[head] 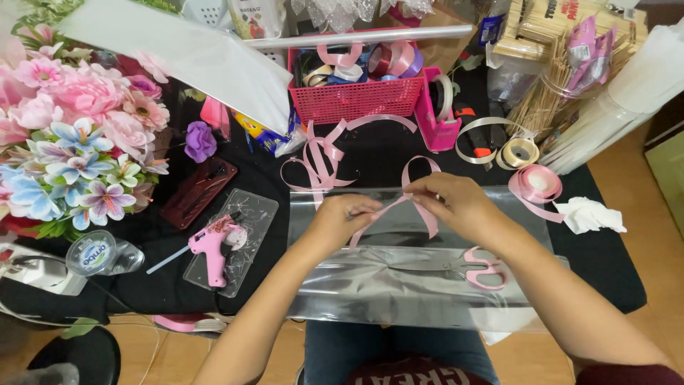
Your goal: The person folds a sheet of silver wrapping paper over a pink ribbon, then uses a hot glue gun to attach the ribbon to the paper. They roll the paper into a tube around a silver rod and secure it with tape.
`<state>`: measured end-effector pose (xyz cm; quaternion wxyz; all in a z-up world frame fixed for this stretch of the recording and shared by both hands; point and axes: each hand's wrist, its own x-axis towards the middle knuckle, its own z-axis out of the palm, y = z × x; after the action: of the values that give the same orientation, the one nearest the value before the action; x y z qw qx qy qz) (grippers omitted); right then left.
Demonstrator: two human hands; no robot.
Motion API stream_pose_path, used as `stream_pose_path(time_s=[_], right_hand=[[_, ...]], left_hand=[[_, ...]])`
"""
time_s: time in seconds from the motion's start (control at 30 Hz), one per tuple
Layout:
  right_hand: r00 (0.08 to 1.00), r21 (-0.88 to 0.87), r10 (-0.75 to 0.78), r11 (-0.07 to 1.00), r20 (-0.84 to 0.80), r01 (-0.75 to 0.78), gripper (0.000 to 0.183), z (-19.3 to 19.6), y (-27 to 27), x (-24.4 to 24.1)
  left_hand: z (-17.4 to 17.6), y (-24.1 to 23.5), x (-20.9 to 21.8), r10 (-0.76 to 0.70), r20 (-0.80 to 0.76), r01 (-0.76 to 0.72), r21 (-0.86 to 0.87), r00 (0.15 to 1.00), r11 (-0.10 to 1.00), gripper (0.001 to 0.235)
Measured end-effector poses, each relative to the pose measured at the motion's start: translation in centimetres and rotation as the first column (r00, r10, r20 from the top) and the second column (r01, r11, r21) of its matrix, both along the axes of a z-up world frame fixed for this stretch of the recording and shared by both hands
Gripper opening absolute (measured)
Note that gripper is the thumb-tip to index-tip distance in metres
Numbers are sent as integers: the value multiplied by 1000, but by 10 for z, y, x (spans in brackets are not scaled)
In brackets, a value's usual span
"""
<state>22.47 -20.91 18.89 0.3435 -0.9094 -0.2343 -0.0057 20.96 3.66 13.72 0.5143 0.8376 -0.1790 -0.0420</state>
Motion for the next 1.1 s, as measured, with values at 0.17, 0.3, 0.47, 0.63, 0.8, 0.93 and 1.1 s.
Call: stream_pose_path(time_s=[0.17,0.3,0.47,0.63,0.8,0.93,1.1], right_hand=[[982,7,127,992,140,-130,23,-8,-1,-5],[921,-79,236,972,311,-223,22,-10,15,-32],[904,305,76,927,421,-220,17,-33,26,-39],[958,552,102,799,269,-240,27,-42,37,-38],[922,464,79,846,378,-263,34,-42,48,-44],[877,325,-17,932,481,-160,35,-54,53,-42],[849,270,-67,958,525,-92,19,-59,49,-29]], left_hand=[[-4,14,-4,182,610,-271,55,771,961,19],[-14,16,-8,251,873,-362,-93,418,927,15],[-16,14,-12,409,882,-269,-345,234,899,7],[-8,13,-18,451,865,-276,-388,219,879,7],[3,7,-30,507,792,-311,-414,340,855,12],[-4,-6,-38,572,605,-359,-447,554,819,17],[-19,-14,-34,607,397,-408,-479,688,777,14]])
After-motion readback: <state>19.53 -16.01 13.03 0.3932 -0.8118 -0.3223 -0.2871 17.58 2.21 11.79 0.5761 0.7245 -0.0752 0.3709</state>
